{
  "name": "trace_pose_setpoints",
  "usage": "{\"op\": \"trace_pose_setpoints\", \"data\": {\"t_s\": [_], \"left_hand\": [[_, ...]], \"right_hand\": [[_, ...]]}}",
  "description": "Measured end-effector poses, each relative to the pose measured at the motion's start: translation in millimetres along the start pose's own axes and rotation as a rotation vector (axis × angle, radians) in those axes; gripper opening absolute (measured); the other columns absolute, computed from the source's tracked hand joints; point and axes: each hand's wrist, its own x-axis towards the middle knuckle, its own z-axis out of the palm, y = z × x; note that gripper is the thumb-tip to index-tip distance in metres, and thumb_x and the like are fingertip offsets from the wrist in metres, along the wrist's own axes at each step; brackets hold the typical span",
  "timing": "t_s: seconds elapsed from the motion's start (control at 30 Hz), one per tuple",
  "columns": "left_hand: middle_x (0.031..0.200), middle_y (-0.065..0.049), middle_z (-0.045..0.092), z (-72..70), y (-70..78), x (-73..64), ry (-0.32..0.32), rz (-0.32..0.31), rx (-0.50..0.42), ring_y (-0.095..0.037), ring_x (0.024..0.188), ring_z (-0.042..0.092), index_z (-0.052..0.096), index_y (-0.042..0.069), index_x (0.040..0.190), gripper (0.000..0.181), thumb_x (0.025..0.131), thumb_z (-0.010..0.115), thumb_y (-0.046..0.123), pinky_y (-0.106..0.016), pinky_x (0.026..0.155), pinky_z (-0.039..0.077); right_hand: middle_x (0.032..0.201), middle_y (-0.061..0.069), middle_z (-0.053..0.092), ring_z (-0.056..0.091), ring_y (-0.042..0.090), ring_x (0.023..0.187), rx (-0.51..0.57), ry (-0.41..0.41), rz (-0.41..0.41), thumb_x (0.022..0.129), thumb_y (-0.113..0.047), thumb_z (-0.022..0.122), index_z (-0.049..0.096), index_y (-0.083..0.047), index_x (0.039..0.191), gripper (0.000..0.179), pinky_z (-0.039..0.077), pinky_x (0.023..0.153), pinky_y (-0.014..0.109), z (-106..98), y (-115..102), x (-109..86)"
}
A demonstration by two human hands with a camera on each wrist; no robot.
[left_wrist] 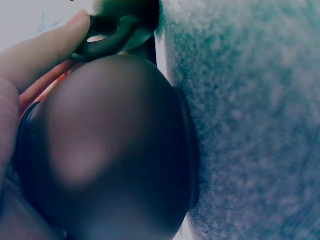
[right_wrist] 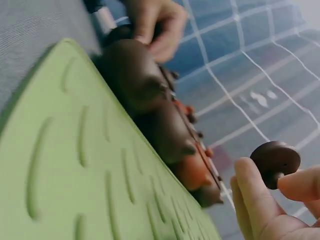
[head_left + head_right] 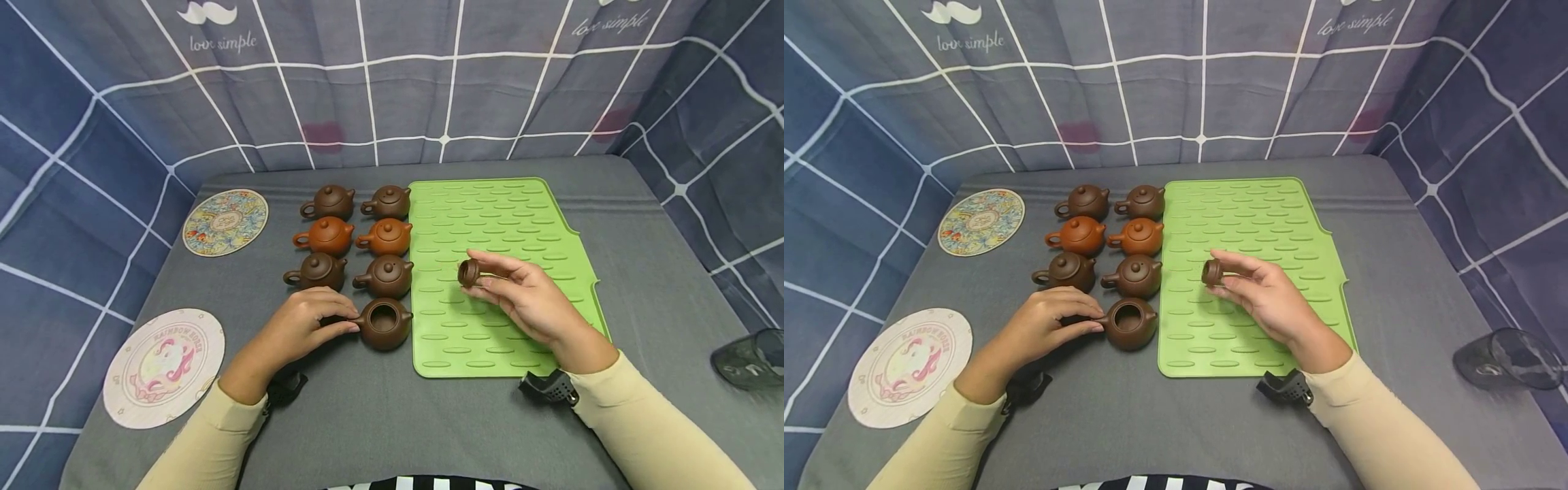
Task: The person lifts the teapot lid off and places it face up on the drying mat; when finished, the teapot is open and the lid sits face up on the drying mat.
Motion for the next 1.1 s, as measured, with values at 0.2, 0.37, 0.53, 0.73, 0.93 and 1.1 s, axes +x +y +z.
{"op": "trace_pose_setpoints", "data": {"t_s": [0.2,0.37,0.53,0.73,0.93,1.1], "left_hand": [[0.101,0.0,0.076,0.1,0.6,0.4,-0.001,0.0,0.005,-0.016,0.095,0.07,0.083,0.008,0.098,0.018,0.082,0.091,0.008,-0.034,0.086,0.054],[0.101,0.0,0.076,0.7,0.5,0.4,-0.003,0.002,0.01,-0.016,0.095,0.07,0.083,0.008,0.098,0.018,0.082,0.091,0.009,-0.035,0.085,0.054],[0.102,0.001,0.076,0.5,0.2,-0.7,-0.008,-0.005,0.007,-0.016,0.095,0.07,0.083,0.009,0.098,0.018,0.083,0.091,0.009,-0.033,0.087,0.054],[0.102,0.001,0.076,0.8,-1.0,-1.1,-0.008,-0.004,0.006,-0.016,0.096,0.069,0.083,0.009,0.099,0.018,0.083,0.091,0.009,-0.034,0.086,0.054],[0.102,0.001,0.075,0.4,-0.7,-1.2,-0.011,0.001,0.001,-0.015,0.096,0.069,0.082,0.009,0.098,0.018,0.083,0.091,0.01,-0.033,0.087,0.054],[0.103,0.001,0.075,-0.4,-0.1,-1.4,-0.018,-0.012,0.002,-0.015,0.097,0.069,0.082,0.01,0.099,0.017,0.084,0.09,0.011,-0.032,0.089,0.053]], "right_hand": [[0.146,0.03,0.052,0.056,0.035,0.133,0.226,-0.063,-0.022,0.11,0.012,0.033,0.036,0.015,0.155,0.046,0.041,0.111,0.051,-31,-7,-9.0],[0.14,0.032,0.057,0.058,0.036,0.132,0.233,-0.069,-0.045,0.112,0.007,0.038,0.044,0.016,0.151,0.04,0.04,0.11,0.051,-55,-13,-21.5],[0.13,0.027,0.064,0.067,0.033,0.12,0.1,0.043,-0.017,0.104,0.018,0.048,0.05,0.013,0.143,0.039,0.046,0.104,0.047,-75,-19,-37.6],[0.12,0.019,0.072,0.073,0.024,0.106,-0.082,0.153,0.049,0.096,0.023,0.061,0.057,0.005,0.132,0.041,0.058,0.087,0.031,-90,-23,-57.1],[0.111,0.015,0.073,0.073,0.019,0.1,-0.313,0.082,0.062,0.091,0.022,0.068,0.058,0.007,0.123,0.037,0.059,0.078,0.029,-99,-25,-70.6],[0.111,0.015,0.073,0.073,0.018,0.096,-0.576,0.007,0.086,0.089,0.015,0.076,0.061,0.007,0.121,0.036,0.059,0.076,0.029,-104,-33,-78.9]]}}
